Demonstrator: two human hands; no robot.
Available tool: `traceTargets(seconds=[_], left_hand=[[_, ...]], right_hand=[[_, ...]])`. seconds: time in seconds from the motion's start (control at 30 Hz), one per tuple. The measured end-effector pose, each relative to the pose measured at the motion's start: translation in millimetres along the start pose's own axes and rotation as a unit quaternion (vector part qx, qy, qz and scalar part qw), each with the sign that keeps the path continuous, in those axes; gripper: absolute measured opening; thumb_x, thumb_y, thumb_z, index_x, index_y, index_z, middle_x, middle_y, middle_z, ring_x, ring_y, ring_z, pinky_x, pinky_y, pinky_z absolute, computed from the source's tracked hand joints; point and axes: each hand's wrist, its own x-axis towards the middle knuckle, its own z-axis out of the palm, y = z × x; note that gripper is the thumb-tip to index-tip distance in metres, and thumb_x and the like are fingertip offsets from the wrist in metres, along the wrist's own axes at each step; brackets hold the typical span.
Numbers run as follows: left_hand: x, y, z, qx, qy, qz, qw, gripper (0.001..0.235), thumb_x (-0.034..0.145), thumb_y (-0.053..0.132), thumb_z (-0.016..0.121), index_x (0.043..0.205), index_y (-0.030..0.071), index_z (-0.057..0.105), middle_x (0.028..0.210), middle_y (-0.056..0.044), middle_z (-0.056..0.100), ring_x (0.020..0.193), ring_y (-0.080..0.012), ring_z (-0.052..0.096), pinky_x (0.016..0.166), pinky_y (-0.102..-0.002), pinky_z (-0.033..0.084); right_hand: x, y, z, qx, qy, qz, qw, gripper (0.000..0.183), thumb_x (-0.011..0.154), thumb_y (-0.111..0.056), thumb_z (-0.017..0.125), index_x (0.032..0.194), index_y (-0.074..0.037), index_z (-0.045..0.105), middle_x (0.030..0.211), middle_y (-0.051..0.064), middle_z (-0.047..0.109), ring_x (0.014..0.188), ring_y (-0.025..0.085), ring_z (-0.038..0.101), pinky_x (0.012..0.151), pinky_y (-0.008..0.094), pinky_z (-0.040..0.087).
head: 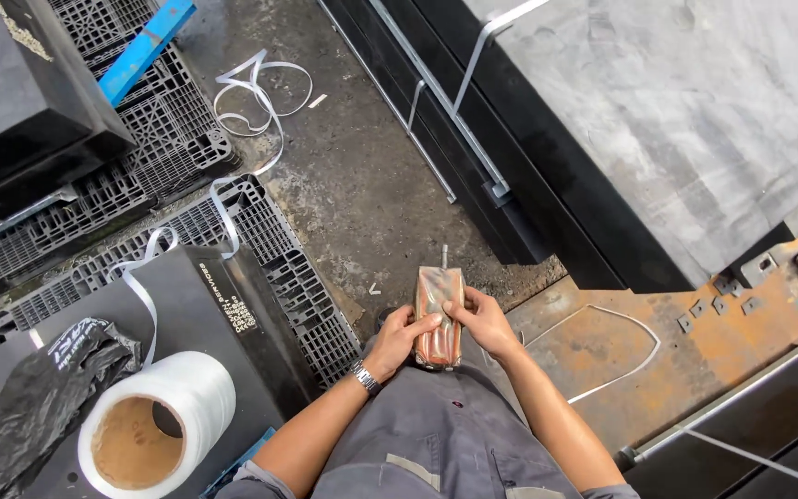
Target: The recorder prepares and packages components using stretch wrap, black plastic bags, and white tape in a metal fabrication facility.
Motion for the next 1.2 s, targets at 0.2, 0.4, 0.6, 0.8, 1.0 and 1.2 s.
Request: traceTargets(seconds=[0.2, 0.4, 0.6, 0.8, 1.0, 1.2], left_hand=[[3.3, -3.0, 1.8, 0.022, 0.015, 0.005, 1.0, 0.056, 0.087, 0.04, 0.075, 0.118, -0.005, 0.063, 0.099, -0.011, 0.072, 0.083, -0.0134, 0.071, 0.073, -0.027, 0.057], [5.9, -5.4, 1.2, 0.04, 0.016, 0.016, 0.999, 0.058, 0.087, 0.042, 0.075, 0.118, -0.006, 0.064, 0.1, -0.011, 0.073, 0.083, -0.0133, 0.071, 0.073, -0.026, 0.057], [11.9, -13.3, 3.7, 0.019, 0.009, 0.028, 0.999, 0.055, 0.088, 0.04, 0.075, 0.118, -0.005, 0.065, 0.101, -0.01, 0.073, 0.086, -0.012, 0.071, 0.075, -0.025, 0.057], [10.0, -5.4, 4.7, 0.036, 0.02, 0.019, 0.999, 0.054, 0.087, 0.039, 0.075, 0.116, -0.005, 0.065, 0.099, -0.01, 0.074, 0.085, -0.0123, 0.071, 0.074, -0.026, 0.057], [11.8, -8.9, 3.7, 0.024, 0.013, 0.02, 0.999, 0.055, 0.088, 0.039, 0.075, 0.118, -0.005, 0.064, 0.1, -0.011, 0.074, 0.086, -0.012, 0.072, 0.075, -0.025, 0.057], [15.3, -10.4, 2.7, 0.022, 0.012, 0.014, 1.0, 0.057, 0.087, 0.04, 0.075, 0.119, -0.006, 0.064, 0.101, -0.012, 0.074, 0.086, -0.0136, 0.072, 0.075, -0.026, 0.058]], right_hand=[[2.5, -4.1, -2.3, -0.022, 0.006, 0.006, 1.0, 0.046, 0.091, -0.03, 0.071, 0.121, 0.004, 0.067, 0.101, 0.01, 0.075, 0.092, 0.013, 0.068, 0.086, 0.031, 0.053], [7.0, 5.6, -5.4, -0.03, 0.017, 0.02, 0.999, 0.043, 0.092, -0.03, 0.071, 0.12, 0.004, 0.068, 0.093, 0.009, 0.072, 0.083, 0.012, 0.064, 0.076, 0.031, 0.051], [9.7, 12.0, -9.7, -0.006, 0.014, 0.008, 1.0, 0.044, 0.092, -0.028, 0.07, 0.122, 0.003, 0.067, 0.096, 0.008, 0.074, 0.084, 0.011, 0.065, 0.078, 0.03, 0.052], [11.7, 5.3, -7.6, -0.001, 0.01, -0.001, 1.0, 0.045, 0.092, -0.027, 0.07, 0.125, 0.003, 0.065, 0.098, 0.007, 0.074, 0.086, 0.011, 0.065, 0.079, 0.03, 0.053], [12.5, 8.4, -8.5, 0.001, 0.011, 0.001, 1.0, 0.045, 0.092, -0.027, 0.07, 0.124, 0.004, 0.065, 0.099, 0.008, 0.074, 0.086, 0.011, 0.066, 0.08, 0.029, 0.053], [12.6, 6.9, -7.4, 0.0, 0.016, 0.005, 1.0, 0.045, 0.092, -0.027, 0.07, 0.125, 0.003, 0.065, 0.098, 0.009, 0.074, 0.086, 0.012, 0.066, 0.079, 0.03, 0.053]])
